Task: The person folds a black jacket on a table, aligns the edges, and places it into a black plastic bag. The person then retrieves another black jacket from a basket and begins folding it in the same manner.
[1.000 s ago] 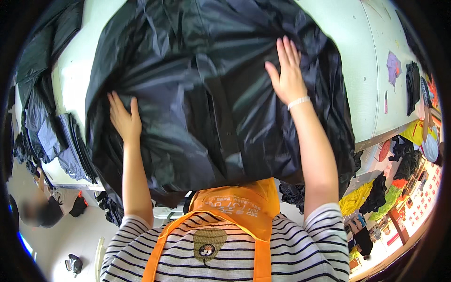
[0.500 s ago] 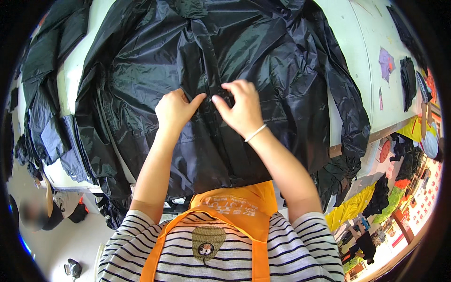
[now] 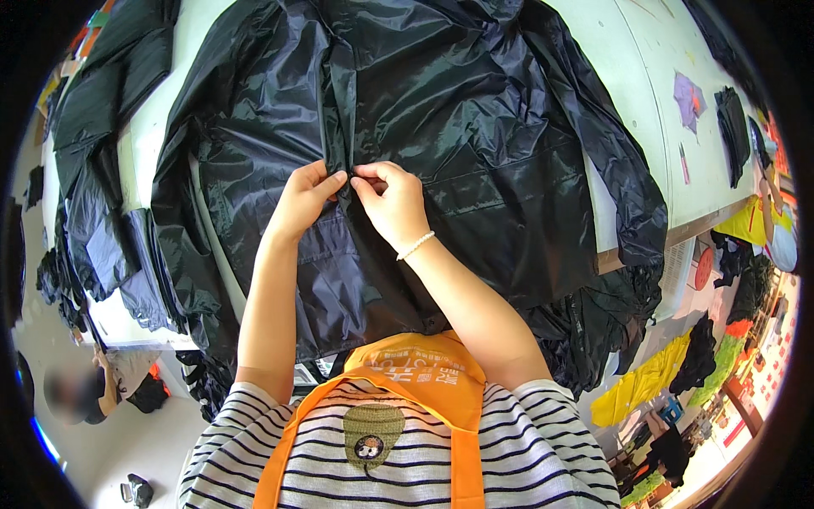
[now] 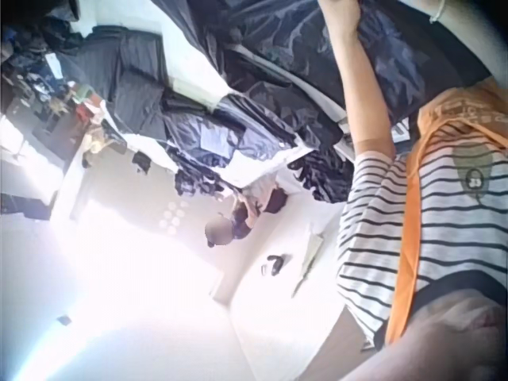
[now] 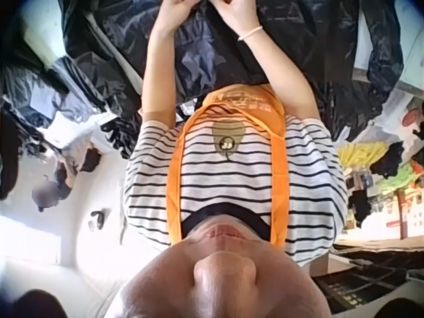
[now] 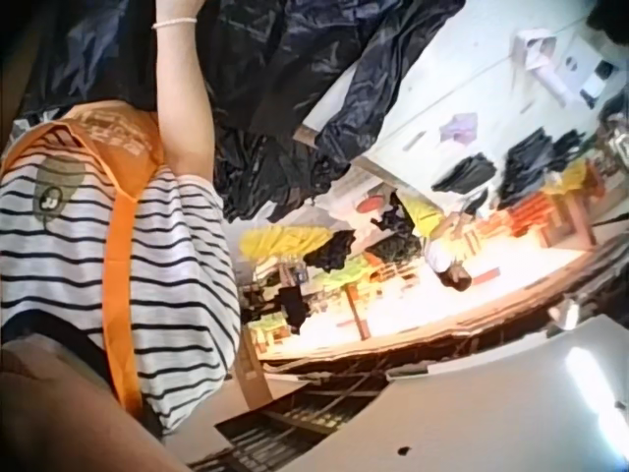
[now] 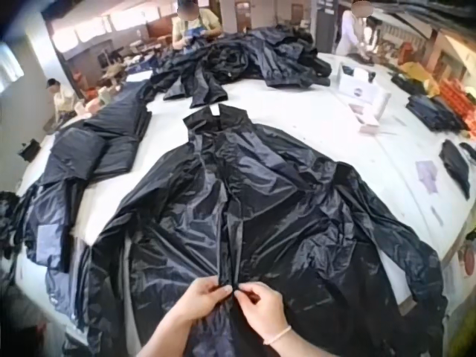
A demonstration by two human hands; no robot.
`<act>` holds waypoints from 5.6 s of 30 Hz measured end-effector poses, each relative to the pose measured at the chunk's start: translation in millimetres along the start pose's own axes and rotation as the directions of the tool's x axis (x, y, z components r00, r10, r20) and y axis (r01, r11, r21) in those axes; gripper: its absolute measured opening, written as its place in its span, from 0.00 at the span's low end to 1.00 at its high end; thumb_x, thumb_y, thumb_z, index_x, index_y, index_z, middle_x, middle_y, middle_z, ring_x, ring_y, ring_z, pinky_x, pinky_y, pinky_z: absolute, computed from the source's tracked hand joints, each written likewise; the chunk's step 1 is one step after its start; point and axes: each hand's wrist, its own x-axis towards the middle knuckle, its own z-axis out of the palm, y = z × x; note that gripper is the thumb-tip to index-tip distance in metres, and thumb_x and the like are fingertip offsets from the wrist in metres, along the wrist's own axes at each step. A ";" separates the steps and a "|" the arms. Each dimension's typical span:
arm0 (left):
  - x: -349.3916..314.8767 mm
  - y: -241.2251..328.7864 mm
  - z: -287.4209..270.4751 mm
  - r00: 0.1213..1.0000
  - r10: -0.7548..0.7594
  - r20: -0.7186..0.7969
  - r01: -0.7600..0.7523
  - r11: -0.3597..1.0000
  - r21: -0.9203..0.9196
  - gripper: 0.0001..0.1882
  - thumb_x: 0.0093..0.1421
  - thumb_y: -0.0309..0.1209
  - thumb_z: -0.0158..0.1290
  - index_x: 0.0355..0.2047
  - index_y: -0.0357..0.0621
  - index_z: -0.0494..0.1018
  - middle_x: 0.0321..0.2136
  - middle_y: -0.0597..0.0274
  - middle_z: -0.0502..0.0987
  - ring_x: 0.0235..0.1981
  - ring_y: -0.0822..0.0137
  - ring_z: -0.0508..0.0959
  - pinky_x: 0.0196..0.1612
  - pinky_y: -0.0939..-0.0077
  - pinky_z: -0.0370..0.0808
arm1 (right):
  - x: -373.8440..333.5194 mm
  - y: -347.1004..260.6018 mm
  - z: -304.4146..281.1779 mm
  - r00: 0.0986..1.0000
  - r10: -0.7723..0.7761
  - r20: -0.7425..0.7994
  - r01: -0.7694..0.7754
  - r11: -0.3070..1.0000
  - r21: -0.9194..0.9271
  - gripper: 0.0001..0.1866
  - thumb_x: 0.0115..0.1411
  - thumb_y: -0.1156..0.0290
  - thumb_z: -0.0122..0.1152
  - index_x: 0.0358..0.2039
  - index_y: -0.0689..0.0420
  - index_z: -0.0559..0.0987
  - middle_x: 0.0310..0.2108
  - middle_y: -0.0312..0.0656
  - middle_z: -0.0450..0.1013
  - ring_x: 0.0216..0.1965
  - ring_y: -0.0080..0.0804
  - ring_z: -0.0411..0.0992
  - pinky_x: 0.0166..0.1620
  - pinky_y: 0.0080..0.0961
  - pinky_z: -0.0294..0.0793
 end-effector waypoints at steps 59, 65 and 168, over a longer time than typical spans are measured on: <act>-245.5 -151.0 190.2 0.859 -0.297 -0.417 -0.113 0.684 -0.721 0.10 0.59 0.24 0.53 0.40 0.31 0.72 0.37 0.57 0.77 0.33 0.64 0.78 0.34 0.71 0.78 | -253.4 15.2 -120.1 0.859 -0.269 0.436 0.418 0.860 -0.292 0.12 0.53 0.79 0.56 0.40 0.60 0.79 0.33 0.43 0.69 0.37 0.39 0.69 0.41 0.30 0.71; -257.6 -141.6 176.7 0.637 -0.357 -0.683 0.007 0.889 -0.459 0.13 0.54 0.31 0.61 0.29 0.38 0.68 0.29 0.61 0.74 0.23 0.70 0.73 0.24 0.78 0.71 | -144.4 -2.8 -165.7 0.828 -0.363 0.428 0.514 0.796 -0.320 0.07 0.51 0.77 0.58 0.32 0.60 0.79 0.32 0.44 0.73 0.37 0.42 0.71 0.42 0.31 0.71; 165.4 79.6 -329.7 0.559 0.159 -0.814 0.503 0.716 0.485 0.54 0.38 0.59 0.64 0.57 0.32 0.61 0.54 0.38 0.66 0.57 0.50 0.67 0.57 0.62 0.64 | 462.7 -1.3 -220.1 0.959 -0.144 -0.245 -0.149 0.481 -0.864 0.28 0.57 0.45 0.55 0.34 0.63 0.80 0.33 0.47 0.78 0.36 0.41 0.75 0.44 0.30 0.70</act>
